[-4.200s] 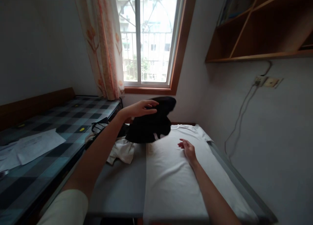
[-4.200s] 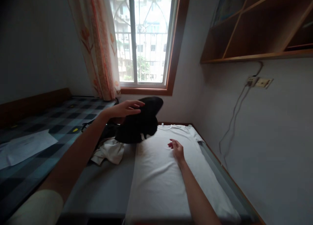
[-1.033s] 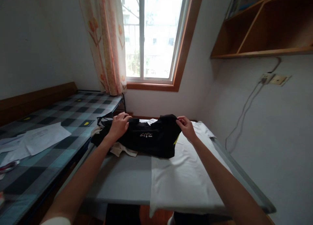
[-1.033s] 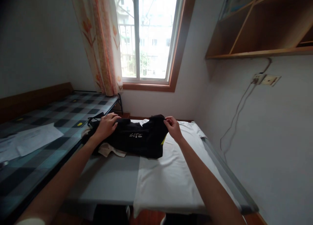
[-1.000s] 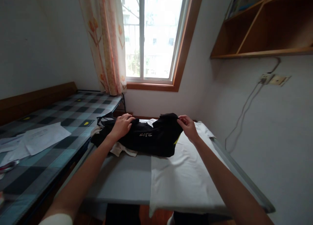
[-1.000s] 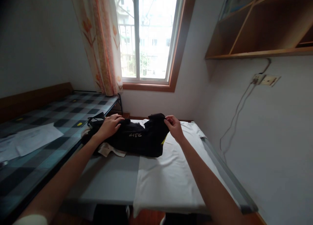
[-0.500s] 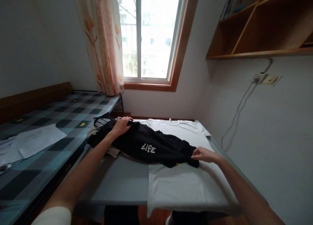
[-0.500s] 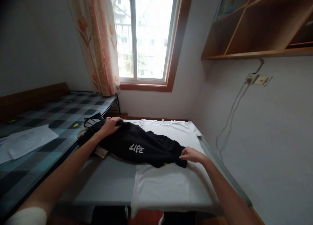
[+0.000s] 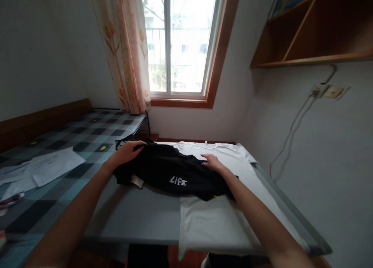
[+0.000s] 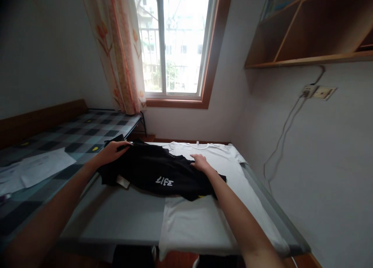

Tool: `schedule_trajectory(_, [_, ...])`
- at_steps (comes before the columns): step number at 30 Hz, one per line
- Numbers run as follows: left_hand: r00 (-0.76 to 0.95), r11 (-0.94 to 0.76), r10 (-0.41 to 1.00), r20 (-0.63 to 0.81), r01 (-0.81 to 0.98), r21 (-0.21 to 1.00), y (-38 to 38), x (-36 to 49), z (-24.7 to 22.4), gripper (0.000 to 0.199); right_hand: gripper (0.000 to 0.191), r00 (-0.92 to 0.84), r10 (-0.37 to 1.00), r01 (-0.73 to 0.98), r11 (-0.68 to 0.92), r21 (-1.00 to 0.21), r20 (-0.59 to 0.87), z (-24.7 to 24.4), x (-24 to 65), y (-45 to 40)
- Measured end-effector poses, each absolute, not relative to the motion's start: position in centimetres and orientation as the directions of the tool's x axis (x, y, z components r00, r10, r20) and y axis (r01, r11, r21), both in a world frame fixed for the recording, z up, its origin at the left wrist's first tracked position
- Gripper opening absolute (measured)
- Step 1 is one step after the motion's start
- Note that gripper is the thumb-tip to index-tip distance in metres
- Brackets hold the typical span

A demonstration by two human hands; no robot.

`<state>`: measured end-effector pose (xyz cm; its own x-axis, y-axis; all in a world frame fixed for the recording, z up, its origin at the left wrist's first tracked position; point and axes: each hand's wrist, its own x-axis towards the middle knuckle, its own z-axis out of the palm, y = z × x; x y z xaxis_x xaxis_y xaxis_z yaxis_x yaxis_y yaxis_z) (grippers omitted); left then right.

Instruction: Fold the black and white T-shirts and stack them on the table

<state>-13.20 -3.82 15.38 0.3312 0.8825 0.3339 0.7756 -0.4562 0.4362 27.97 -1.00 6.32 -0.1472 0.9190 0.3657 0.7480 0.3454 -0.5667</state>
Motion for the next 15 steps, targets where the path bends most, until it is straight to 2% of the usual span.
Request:
schedule_trajectory(3, [0.324,-0.407,0.91,0.257,0.811,0.419,-5.1,-14.8,14.5,0.042,0.035,-0.176,0.936,0.744,0.329,-0.581,0.305,6.0,27.4,-0.8])
schedule_trajectory(6, [0.317,-0.347,0.938,0.143,0.887,0.306,-6.1,-15.5,13.1,0.054,0.033,-0.197,0.946,0.738,0.317,-0.596,0.259,6.0,27.5,-0.3])
schedule_trajectory(8, [0.324,-0.337,0.941,0.094,0.914,0.228,-6.3,-15.6,12.7,0.044,0.028,-0.219,0.947,0.733,0.32,-0.601,0.237,6.3,27.8,0.0])
schedule_trajectory(10, [0.32,-0.334,0.942,0.101,0.922,0.196,-6.2,-15.4,12.9,0.021,0.027,-0.229,0.943,0.685,0.332,-0.649,0.241,6.9,28.2,0.3])
schedule_trajectory(12, [0.324,-0.36,0.929,0.178,0.904,0.231,-5.9,-15.0,13.7,0.009,0.03,-0.215,0.942,0.562,0.335,-0.757,0.258,7.7,28.8,0.1])
schedule_trajectory(15, [0.286,-0.412,0.899,0.332,0.808,0.421,-5.4,-14.0,15.1,0.013,0.036,-0.17,0.964,0.334,0.254,-0.908,0.207,9.2,29.6,-1.3])
